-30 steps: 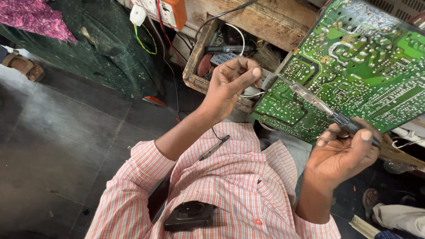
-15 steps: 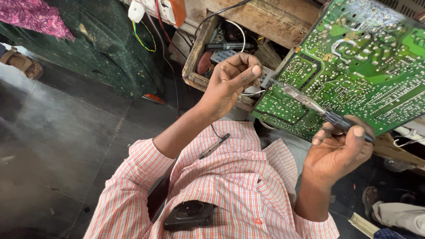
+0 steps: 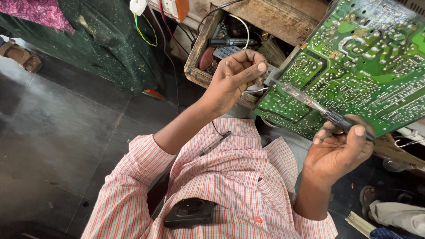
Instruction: The person works on a green circuit board, using a soldering iron and solder wire to attach components. They handle wires and small parts, then flip the board to inspect the other side and continue soldering.
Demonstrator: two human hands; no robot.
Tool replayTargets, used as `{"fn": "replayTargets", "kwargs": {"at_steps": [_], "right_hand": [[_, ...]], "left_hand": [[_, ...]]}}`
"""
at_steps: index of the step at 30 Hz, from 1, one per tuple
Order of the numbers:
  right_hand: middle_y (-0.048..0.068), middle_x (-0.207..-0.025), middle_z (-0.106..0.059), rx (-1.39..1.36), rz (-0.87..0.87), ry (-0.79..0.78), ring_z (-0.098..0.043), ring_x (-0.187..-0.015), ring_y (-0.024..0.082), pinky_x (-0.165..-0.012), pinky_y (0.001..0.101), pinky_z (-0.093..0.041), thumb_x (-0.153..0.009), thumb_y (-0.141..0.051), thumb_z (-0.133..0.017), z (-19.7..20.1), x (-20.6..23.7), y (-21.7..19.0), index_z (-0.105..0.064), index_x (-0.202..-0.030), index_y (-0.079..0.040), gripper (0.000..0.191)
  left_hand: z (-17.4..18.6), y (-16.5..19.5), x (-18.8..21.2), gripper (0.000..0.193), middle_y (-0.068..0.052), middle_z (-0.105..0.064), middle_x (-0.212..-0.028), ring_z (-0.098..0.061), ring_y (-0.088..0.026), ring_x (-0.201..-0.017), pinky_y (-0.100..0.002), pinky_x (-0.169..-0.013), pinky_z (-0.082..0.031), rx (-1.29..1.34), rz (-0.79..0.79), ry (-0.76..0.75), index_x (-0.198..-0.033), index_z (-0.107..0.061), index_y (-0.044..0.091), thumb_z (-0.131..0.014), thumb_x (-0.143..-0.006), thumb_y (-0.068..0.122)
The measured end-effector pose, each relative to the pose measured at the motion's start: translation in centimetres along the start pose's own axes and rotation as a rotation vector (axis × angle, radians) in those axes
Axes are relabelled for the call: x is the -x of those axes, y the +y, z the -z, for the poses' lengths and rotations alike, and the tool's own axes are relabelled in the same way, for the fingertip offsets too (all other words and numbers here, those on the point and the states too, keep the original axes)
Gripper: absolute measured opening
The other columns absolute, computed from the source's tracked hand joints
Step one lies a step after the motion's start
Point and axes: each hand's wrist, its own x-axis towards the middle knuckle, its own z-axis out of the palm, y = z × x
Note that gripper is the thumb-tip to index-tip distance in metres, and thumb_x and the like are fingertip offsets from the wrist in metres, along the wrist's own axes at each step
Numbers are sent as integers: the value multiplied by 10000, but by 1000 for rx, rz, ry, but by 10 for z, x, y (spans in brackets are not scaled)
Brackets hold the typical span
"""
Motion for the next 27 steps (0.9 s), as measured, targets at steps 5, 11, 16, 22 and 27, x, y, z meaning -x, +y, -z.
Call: {"fn": "replayTargets", "kwargs": {"at_steps": [5,11,16,22,27], "right_hand": [[177,-856,-659,-15,0,-10,-644,-652,204,-461,264,-458,-1163,-190,-639,-1,1,2,-601,-1145,72,265],[182,-858,-664,-30,-6,-6,-645,-653,199,-462,259,-461,-1169,-186,-637,-1,2,1,-609,-1140,81,270],[187,-829,-665,-32,-5,-20,-624,-598,197,-452,256,-455,-1156,-193,-643,-1,1,2,-615,-1135,73,268],[191,-820,-661,-6,-8,-13,-600,-571,198,-448,257,-442,-1157,-206,-645,1,0,2,-617,-1133,76,285],[192,-843,-663,-24,-18,10,-608,-606,207,-457,262,-435,-1155,-214,-643,5,-1,-1,-604,-1161,71,287]], "left_hand": [[0,-1,0,166,-11,-649,-964,-607,-90,-900,-269,-830,-506,-4,2,1,-1088,-658,31,-742,-1027,161],[-1,-1,1,171,-1,-649,-966,-606,-82,-904,-265,-839,-510,-8,2,7,-1089,-658,37,-750,-1015,161],[-1,-1,1,169,-10,-659,-955,-609,-87,-896,-265,-832,-506,-24,3,12,-1082,-663,34,-747,-1016,166],[-1,-1,1,168,-15,-658,-936,-603,-88,-876,-263,-811,-496,-40,0,13,-1071,-662,34,-743,-1019,172],[-2,-2,0,168,-7,-642,-964,-603,-87,-893,-270,-821,-504,2,-2,18,-1074,-651,23,-743,-1016,151]]}}
